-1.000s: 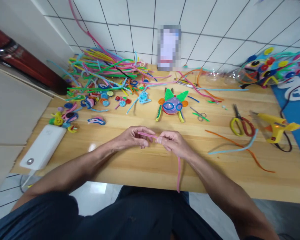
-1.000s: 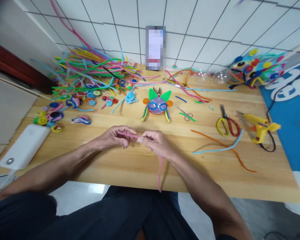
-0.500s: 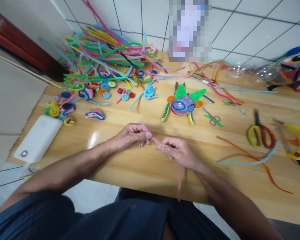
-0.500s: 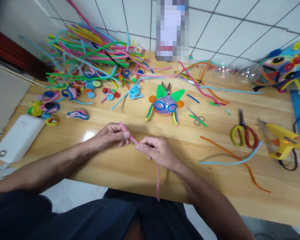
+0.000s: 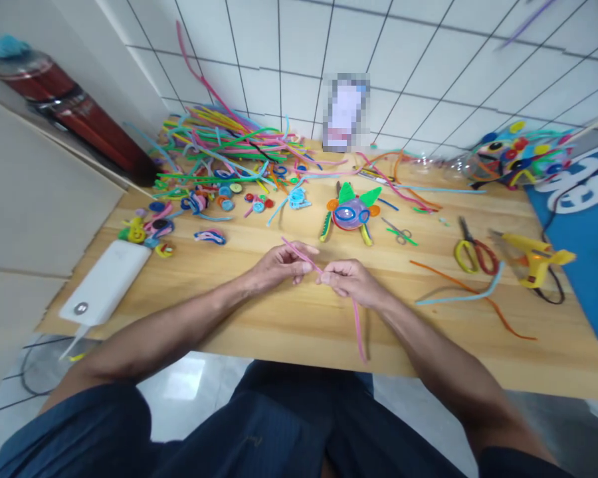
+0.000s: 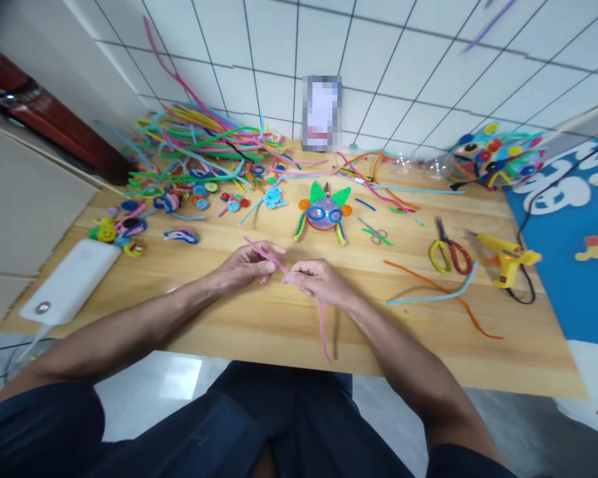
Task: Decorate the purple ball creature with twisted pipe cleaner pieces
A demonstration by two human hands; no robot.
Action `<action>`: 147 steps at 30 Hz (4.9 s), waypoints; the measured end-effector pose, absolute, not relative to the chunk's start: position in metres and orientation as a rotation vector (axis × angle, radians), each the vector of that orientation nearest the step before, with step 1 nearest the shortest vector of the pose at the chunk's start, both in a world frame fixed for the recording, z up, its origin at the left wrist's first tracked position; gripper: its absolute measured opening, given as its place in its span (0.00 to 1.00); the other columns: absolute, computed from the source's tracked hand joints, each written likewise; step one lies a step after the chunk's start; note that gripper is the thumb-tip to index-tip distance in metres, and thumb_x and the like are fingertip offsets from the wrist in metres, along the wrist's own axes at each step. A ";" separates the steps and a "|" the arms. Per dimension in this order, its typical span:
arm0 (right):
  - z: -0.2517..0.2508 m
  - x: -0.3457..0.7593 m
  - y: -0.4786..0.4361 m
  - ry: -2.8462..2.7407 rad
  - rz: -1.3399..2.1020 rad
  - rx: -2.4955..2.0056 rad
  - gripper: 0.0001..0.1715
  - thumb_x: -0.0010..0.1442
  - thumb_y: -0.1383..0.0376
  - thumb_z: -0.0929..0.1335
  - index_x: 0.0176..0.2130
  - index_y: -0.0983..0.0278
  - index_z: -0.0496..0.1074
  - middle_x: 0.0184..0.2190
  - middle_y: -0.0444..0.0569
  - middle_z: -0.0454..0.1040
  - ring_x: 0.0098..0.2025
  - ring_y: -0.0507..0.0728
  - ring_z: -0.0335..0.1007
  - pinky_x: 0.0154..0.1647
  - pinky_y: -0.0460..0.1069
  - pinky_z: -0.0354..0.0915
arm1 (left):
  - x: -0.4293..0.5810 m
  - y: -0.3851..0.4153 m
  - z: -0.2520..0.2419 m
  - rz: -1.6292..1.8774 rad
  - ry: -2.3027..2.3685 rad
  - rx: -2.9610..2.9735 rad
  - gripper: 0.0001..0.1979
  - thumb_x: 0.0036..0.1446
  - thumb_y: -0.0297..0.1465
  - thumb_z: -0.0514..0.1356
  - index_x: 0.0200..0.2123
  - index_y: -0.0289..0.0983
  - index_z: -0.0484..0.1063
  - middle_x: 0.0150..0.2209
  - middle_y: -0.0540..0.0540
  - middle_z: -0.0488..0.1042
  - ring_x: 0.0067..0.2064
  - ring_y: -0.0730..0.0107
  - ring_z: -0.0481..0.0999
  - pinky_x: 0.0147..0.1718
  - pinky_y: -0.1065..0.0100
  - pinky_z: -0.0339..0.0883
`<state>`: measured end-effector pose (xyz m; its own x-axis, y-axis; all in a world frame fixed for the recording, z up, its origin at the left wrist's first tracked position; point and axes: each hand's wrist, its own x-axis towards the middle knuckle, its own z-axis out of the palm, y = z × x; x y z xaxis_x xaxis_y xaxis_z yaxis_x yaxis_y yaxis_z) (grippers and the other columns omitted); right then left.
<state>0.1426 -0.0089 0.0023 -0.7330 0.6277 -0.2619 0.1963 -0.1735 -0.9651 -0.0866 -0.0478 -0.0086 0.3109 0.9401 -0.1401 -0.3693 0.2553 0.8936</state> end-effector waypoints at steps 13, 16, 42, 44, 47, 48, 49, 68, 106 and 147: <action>0.003 0.135 -0.017 -1.789 2.023 -0.977 0.25 0.65 0.46 0.70 0.38 0.66 0.80 0.15 0.35 0.62 0.18 0.47 0.53 0.22 0.46 0.51 | -0.082 -0.057 -0.005 1.085 0.964 1.141 0.18 0.52 0.45 0.76 0.30 0.35 0.85 0.27 0.47 0.79 0.24 0.77 0.69 0.24 0.73 0.62; 0.002 0.131 -0.024 -1.800 1.968 -0.992 0.26 0.66 0.45 0.69 0.39 0.66 0.81 0.16 0.35 0.62 0.18 0.47 0.53 0.22 0.46 0.52 | -0.079 -0.056 -0.008 1.120 1.007 1.001 0.20 0.50 0.46 0.77 0.28 0.35 0.82 0.24 0.49 0.77 0.22 0.79 0.67 0.23 0.74 0.59; 0.006 0.133 -0.033 -1.932 1.619 -1.223 0.21 0.65 0.50 0.69 0.36 0.63 0.82 0.17 0.38 0.62 0.20 0.50 0.58 0.24 0.47 0.55 | -0.079 -0.053 -0.001 1.206 0.922 0.548 0.24 0.43 0.41 0.82 0.37 0.33 0.82 0.26 0.50 0.77 0.23 0.78 0.73 0.22 0.75 0.66; 0.006 0.137 -0.029 -1.873 1.692 -1.237 0.22 0.64 0.49 0.69 0.38 0.64 0.83 0.16 0.37 0.62 0.19 0.49 0.57 0.23 0.46 0.55 | -0.078 -0.052 -0.003 1.190 0.928 0.599 0.26 0.41 0.41 0.82 0.40 0.34 0.82 0.28 0.51 0.78 0.23 0.78 0.73 0.22 0.75 0.66; 0.003 0.141 -0.025 -1.858 1.744 -1.205 0.24 0.63 0.49 0.69 0.40 0.65 0.83 0.16 0.36 0.62 0.19 0.48 0.56 0.23 0.46 0.54 | -0.076 -0.053 -0.007 1.166 0.959 0.669 0.26 0.40 0.43 0.82 0.38 0.34 0.81 0.24 0.52 0.76 0.20 0.78 0.71 0.20 0.75 0.64; 0.003 0.142 -0.025 -1.856 1.758 -1.194 0.24 0.64 0.49 0.70 0.41 0.66 0.83 0.16 0.36 0.62 0.19 0.48 0.55 0.23 0.46 0.54 | -0.076 -0.053 -0.008 1.159 0.965 0.682 0.25 0.41 0.44 0.82 0.35 0.34 0.81 0.23 0.52 0.76 0.19 0.79 0.70 0.19 0.75 0.63; 0.002 0.142 -0.025 -1.851 1.769 -1.185 0.24 0.64 0.48 0.70 0.41 0.66 0.83 0.16 0.36 0.62 0.19 0.48 0.55 0.22 0.46 0.54 | -0.076 -0.053 -0.008 1.155 0.972 0.688 0.24 0.43 0.46 0.81 0.33 0.34 0.80 0.22 0.52 0.75 0.19 0.79 0.69 0.19 0.75 0.62; 0.003 0.151 -0.022 -1.883 1.892 -1.152 0.24 0.67 0.49 0.68 0.43 0.64 0.83 0.18 0.38 0.63 0.22 0.49 0.57 0.25 0.46 0.55 | -0.094 -0.042 0.006 1.482 1.051 0.454 0.17 0.48 0.36 0.78 0.29 0.33 0.77 0.28 0.52 0.76 0.21 0.84 0.66 0.18 0.78 0.60; 0.001 0.148 -0.011 -1.866 1.879 -0.967 0.26 0.64 0.48 0.70 0.42 0.68 0.83 0.15 0.35 0.59 0.18 0.47 0.50 0.22 0.46 0.47 | -0.092 -0.040 0.015 1.164 1.118 0.886 0.27 0.37 0.46 0.82 0.32 0.34 0.78 0.20 0.56 0.70 0.18 0.81 0.64 0.16 0.77 0.54; 0.001 0.149 -0.009 -1.875 1.898 -1.021 0.28 0.64 0.47 0.70 0.44 0.69 0.83 0.15 0.35 0.59 0.19 0.47 0.51 0.23 0.46 0.47 | -0.083 -0.039 0.005 1.154 0.979 0.740 0.24 0.44 0.43 0.81 0.34 0.32 0.79 0.23 0.52 0.75 0.16 0.82 0.63 0.13 0.77 0.51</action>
